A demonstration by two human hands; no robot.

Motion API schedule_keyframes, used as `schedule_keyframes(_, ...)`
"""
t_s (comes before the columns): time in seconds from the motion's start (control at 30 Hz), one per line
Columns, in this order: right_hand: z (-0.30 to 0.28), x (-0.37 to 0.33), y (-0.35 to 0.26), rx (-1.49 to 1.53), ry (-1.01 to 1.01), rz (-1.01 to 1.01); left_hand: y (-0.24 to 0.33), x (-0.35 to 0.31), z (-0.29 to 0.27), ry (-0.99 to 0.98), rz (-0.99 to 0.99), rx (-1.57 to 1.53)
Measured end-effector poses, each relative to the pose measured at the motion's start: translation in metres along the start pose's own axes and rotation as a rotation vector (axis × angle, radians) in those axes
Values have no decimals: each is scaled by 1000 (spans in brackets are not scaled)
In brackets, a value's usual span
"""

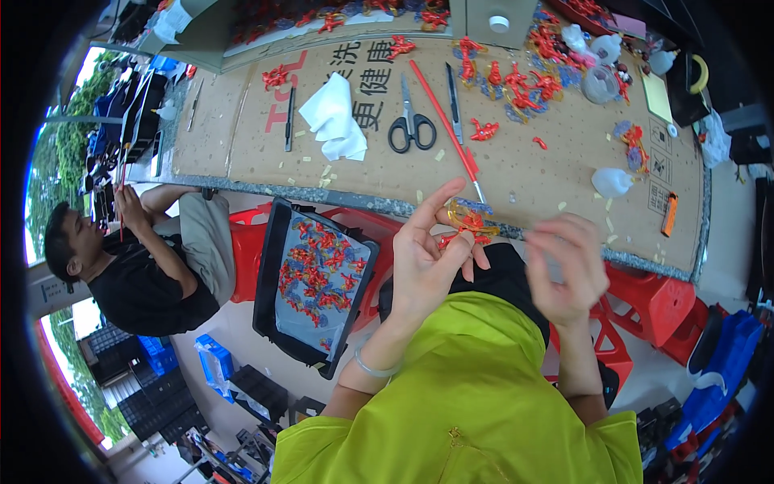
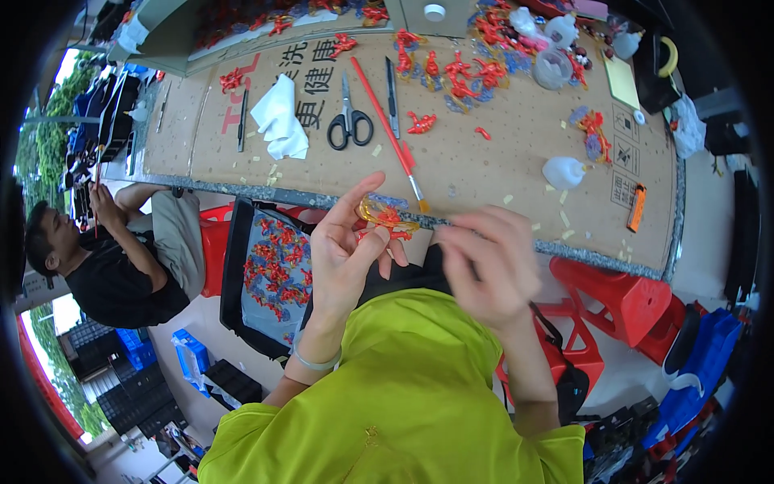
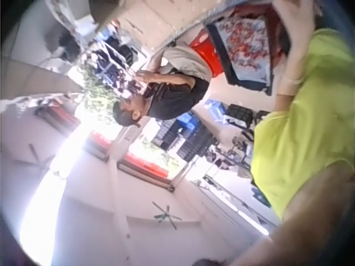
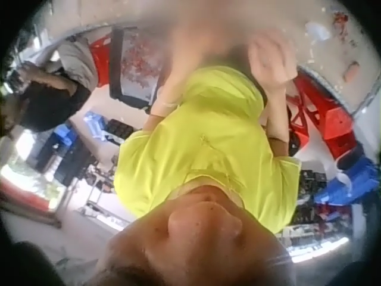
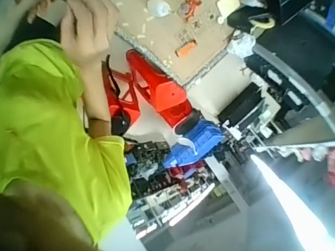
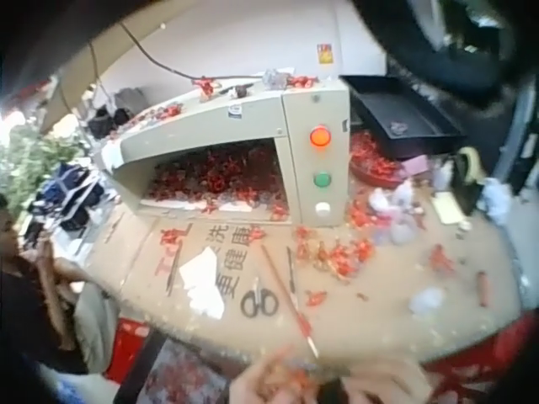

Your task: The person assembles small red plastic figures by gluing plastic components together with adhesive from a bottle, applying the adhesive with a paint brush.

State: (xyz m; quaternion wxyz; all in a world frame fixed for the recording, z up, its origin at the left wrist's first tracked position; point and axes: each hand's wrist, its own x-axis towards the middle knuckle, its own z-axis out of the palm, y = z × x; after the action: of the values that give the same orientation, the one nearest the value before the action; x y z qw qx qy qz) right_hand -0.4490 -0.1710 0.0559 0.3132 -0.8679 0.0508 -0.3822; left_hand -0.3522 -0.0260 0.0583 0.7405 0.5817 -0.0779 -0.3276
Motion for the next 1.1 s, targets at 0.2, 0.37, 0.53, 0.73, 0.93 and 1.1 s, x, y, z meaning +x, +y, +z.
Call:
schedule_keyframes(0.2,26,1,4,123,-109,21,-4,2,0,-8,-41,21)
schedule_keyframes(0.37,34,-5,3,190,-170,57,-11,-2,-6,14,-47,-18)
schedule_keyframes(0.53,34,-9,7,204,-143,95,-13,3,-4,-16,-106,-97)
schedule_keyframes(0.73,37,-9,12,224,-129,94,-13,4,-5,-16,-137,-91)
schedule_keyframes(0.93,37,-10,10,215,-120,95,-10,4,-8,-45,-140,-88)
schedule_keyframes(1.1,36,-12,11,214,-131,87,-11,3,-8,-59,-144,-93)
